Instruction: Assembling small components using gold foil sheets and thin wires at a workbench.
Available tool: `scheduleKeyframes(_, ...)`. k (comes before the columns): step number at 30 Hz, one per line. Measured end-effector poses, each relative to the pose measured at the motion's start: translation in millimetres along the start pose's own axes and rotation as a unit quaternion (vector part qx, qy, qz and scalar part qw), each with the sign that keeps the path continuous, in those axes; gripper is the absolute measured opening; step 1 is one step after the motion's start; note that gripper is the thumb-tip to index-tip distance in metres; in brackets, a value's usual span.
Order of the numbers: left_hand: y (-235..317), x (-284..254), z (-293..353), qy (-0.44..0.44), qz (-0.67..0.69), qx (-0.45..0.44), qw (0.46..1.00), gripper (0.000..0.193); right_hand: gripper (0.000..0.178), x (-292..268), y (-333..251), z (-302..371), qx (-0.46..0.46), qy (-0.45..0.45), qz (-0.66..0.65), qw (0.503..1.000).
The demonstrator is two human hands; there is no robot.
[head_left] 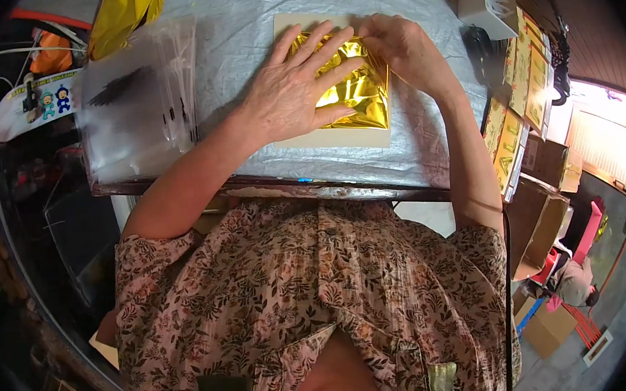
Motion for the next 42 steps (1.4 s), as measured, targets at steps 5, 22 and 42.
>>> scheduleKeyframes(5,-1.2,0.0,0.8,0.025,-0.009,-0.002,1.000,0.061,0.016,6.3,6.5,-1.1,0.021,-0.007,-0.123,0.992)
scheduleKeyframes(22,-3.9,0.3,-0.6,-0.009,0.018,-0.020,1.000,0.064,0.027,21.1,3.1,10.0,-0.096,0.250,0.105,0.958)
scheduleKeyframes(42,-4.3,3.6,3.3,-0.012,-0.011,-0.002,1.000,0.068,0.069,53.6,-13.5,75.3,-0.038,0.111,0.180,0.977)
Point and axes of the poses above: each hand's wrist, its own z-axis away from the middle knuckle, its own x-axis out of the palm, y = z × x, the point moved 5 cm from there along -z, towards the middle knuckle, and after that the axes turned 12 degrees about x, right-handed, at the moved point
